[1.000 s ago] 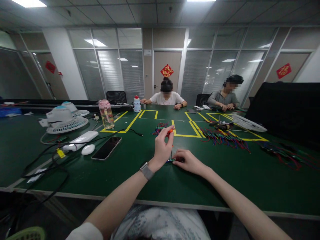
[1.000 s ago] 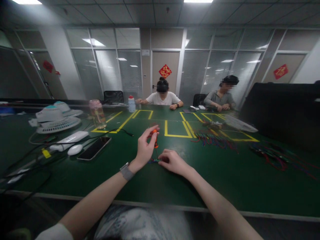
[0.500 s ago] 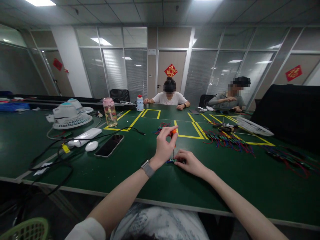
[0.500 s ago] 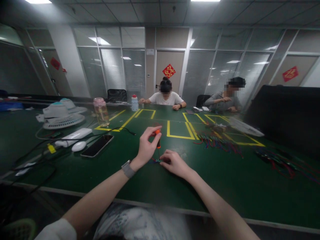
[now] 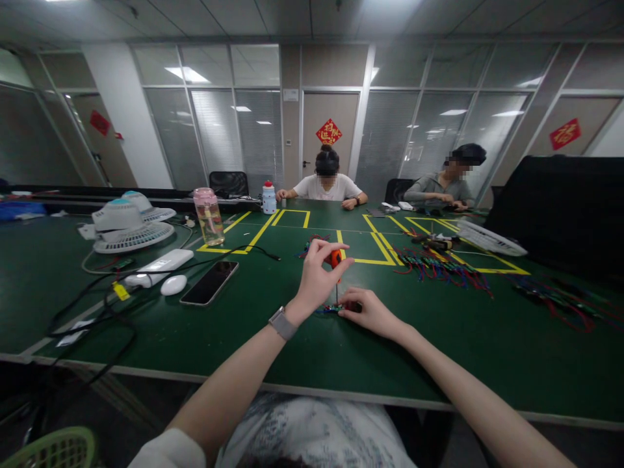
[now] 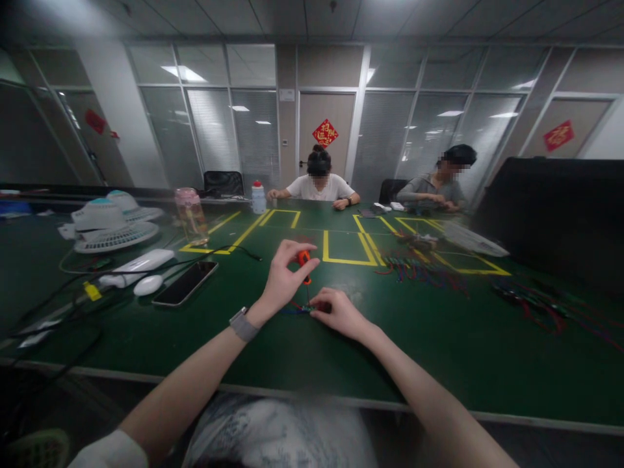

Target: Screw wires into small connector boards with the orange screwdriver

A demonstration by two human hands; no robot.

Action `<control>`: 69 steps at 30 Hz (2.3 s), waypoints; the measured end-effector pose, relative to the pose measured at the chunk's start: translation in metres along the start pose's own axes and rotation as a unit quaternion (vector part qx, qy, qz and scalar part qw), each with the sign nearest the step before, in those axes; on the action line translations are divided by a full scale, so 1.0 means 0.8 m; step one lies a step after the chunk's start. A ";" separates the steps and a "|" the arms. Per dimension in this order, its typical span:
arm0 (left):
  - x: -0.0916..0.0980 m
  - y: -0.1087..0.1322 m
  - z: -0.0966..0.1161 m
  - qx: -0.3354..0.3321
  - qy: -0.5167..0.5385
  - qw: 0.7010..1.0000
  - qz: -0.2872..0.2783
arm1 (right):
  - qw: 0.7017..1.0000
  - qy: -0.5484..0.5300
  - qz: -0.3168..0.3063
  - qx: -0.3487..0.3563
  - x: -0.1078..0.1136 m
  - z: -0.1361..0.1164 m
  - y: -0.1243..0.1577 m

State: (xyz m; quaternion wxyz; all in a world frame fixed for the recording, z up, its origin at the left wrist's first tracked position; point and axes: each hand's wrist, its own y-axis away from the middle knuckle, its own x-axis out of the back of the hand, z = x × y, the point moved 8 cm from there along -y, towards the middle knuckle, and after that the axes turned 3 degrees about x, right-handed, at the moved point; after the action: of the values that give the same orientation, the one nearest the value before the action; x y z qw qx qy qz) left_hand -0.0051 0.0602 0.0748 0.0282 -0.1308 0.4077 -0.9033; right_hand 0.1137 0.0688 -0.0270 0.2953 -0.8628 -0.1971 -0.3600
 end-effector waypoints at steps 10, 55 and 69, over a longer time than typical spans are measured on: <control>-0.005 -0.016 -0.020 0.073 0.097 0.987 -0.101 | 0.999 -0.046 0.013 -0.020 -0.001 0.008 -0.001; 0.006 0.001 -0.006 0.023 0.022 0.999 -0.016 | 0.992 -0.127 0.007 -0.027 -0.007 0.026 -0.004; 0.002 0.002 -0.023 0.087 0.091 0.992 -0.008 | 0.994 -0.106 0.005 -0.018 -0.007 0.023 -0.002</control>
State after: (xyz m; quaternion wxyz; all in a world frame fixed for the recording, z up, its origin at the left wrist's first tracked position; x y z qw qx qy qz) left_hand -0.0117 0.0725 0.0625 -0.0043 -0.0485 0.3273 -0.9437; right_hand 0.1182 0.0816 -0.0409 0.2593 -0.9021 -0.2165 -0.2686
